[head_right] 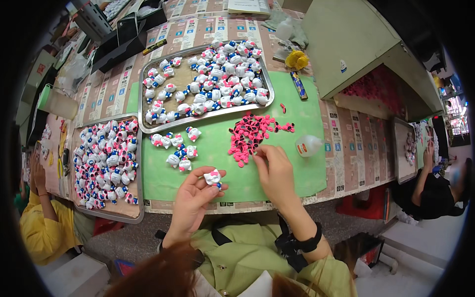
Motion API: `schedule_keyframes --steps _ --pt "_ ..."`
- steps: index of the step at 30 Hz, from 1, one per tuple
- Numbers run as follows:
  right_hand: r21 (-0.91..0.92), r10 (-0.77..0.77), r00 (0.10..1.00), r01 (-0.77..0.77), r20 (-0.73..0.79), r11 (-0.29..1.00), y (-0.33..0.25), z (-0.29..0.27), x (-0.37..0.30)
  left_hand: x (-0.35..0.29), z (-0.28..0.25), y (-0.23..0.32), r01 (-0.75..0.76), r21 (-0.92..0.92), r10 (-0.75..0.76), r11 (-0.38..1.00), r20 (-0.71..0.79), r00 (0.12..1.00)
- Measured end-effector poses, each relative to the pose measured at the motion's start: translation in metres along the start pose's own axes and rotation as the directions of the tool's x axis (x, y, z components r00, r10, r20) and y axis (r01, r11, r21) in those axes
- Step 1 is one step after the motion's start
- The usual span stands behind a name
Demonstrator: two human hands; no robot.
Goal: The recorder applies glue to small white toy heads and attaches pink bow/ear components in a factory setting.
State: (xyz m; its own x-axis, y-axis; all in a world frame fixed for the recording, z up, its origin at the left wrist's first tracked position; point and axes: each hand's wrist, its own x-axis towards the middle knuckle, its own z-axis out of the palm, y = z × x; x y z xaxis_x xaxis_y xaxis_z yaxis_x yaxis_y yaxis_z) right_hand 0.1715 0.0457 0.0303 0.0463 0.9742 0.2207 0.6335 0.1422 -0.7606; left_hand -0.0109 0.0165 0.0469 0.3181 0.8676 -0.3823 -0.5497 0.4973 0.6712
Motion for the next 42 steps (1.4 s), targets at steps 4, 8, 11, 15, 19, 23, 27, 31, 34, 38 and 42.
schedule_keyframes --steps 4,8,11,15,19,23,27,31,34,38,42 --pt "0.334 0.139 0.982 -0.174 0.124 0.927 -0.019 -0.006 -0.016 0.004 0.011 -0.003 0.078 -0.001 -0.077 0.997 0.127 0.989" --pt "0.154 -0.084 0.995 0.074 0.060 0.985 -0.030 -0.008 -0.016 0.003 0.013 -0.004 0.122 -0.021 -0.117 0.992 0.166 0.979" --pt "0.120 -0.144 0.989 0.139 0.036 0.983 -0.030 -0.006 -0.019 0.001 0.015 -0.003 0.111 0.002 -0.110 0.994 0.145 0.983" --pt "0.228 -0.058 0.998 0.063 -0.028 0.972 -0.027 -0.009 -0.023 0.001 0.014 -0.003 0.090 0.051 -0.096 0.995 0.143 0.985" --pt "0.159 -0.314 0.949 0.306 0.024 0.939 -0.033 -0.017 -0.022 0.002 0.013 -0.008 0.037 0.120 -0.053 0.992 0.125 0.991" --pt "0.058 -0.458 0.884 0.454 0.096 0.889 -0.035 -0.016 -0.021 -0.001 0.013 -0.006 0.012 0.167 -0.031 0.986 0.115 0.993" --pt "0.006 -0.481 0.863 0.486 0.154 0.874 -0.034 -0.018 -0.023 -0.001 0.013 -0.002 0.007 0.172 -0.026 0.985 0.109 0.994" --pt "0.246 -0.291 0.944 0.247 0.159 0.937 -0.037 -0.023 -0.027 -0.002 0.013 -0.005 -0.125 0.168 0.105 0.978 0.122 0.987" --pt "0.626 0.039 0.986 -0.133 0.163 0.768 -0.047 -0.014 -0.030 -0.005 0.017 -0.002 -0.189 0.148 0.170 0.971 0.132 0.977" --pt "0.582 -0.051 0.968 -0.105 0.245 0.806 -0.038 -0.016 -0.030 -0.010 0.016 -0.003 -0.271 0.278 0.242 0.921 0.135 0.961" --pt "0.627 -0.062 0.974 -0.091 0.218 0.774 -0.042 -0.020 -0.032 -0.011 0.014 -0.003 -0.442 0.353 0.373 0.825 0.247 0.894"
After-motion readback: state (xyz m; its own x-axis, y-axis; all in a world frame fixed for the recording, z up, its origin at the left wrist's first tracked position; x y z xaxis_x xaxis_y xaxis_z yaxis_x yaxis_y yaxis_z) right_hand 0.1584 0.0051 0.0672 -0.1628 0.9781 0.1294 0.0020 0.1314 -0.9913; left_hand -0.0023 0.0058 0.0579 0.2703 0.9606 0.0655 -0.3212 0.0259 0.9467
